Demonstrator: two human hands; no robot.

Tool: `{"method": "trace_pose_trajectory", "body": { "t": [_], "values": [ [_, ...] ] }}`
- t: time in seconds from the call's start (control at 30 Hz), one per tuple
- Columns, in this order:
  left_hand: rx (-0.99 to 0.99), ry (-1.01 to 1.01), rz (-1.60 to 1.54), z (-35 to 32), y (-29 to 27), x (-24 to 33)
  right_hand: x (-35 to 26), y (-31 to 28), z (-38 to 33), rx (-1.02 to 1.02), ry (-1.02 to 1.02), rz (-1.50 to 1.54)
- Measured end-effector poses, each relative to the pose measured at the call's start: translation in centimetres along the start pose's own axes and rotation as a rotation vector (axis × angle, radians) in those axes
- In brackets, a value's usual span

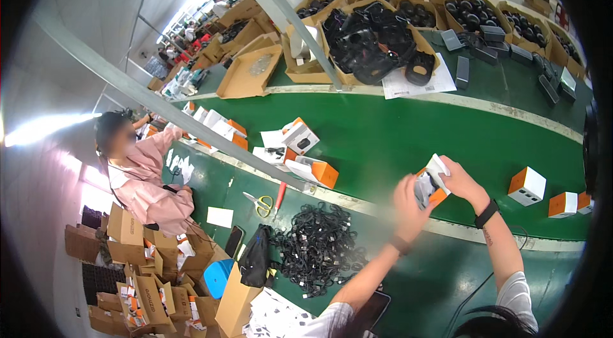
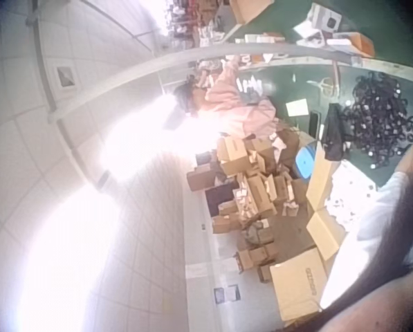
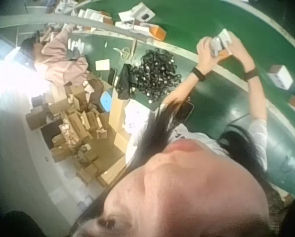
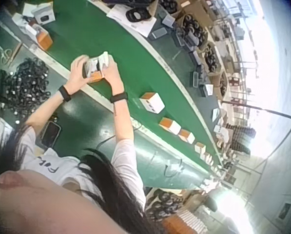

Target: The worker is assembling boxes, placing products and accessories inside them, and moving them along a conveyor belt.

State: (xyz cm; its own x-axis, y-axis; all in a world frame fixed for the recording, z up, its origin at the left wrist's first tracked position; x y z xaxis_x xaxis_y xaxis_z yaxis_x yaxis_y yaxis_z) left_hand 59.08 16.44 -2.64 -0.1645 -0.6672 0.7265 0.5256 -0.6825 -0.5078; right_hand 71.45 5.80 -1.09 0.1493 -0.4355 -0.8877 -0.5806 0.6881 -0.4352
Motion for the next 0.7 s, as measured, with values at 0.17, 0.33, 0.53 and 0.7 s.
{"method": "trace_pose_trajectory", "body": {
  "t": [0.17,0.33,0.53,0.7],
  "values": [
    [-0.073,0.067,0.038,2.5,1.6,-1.8,1.1,-0.6,2.0,-0.084,-0.16,0.059],
    [-0.111,0.132,0.211,0.5,3.5,-1.8,1.1,-0.1,0.9,0.065,-0.238,0.104],
    [-0.169,0.071,0.248,-0.6,3.2,0.3,2.2,0.8,-3.8,-0.09,-0.127,0.299],
    [-0.216,-0.027,0.004,-2.1,2.0,0.8,3.2,0.6,-6.3,0.005,-0.352,-0.161]
  ]
}}
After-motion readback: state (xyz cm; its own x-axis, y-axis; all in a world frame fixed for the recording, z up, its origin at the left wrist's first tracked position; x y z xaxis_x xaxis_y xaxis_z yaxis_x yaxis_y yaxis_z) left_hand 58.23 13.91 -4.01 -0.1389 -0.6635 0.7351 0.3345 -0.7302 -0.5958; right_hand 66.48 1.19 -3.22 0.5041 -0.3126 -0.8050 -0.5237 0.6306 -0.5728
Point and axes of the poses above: each hand's wrist, its own z-axis towards the middle knuckle, its own y-axis out of the palm, x = y × z, the point moved 3 cm from there along z, towards the middle knuckle, and after that the axes turned 6 degrees about y, right-handed, at the moved point
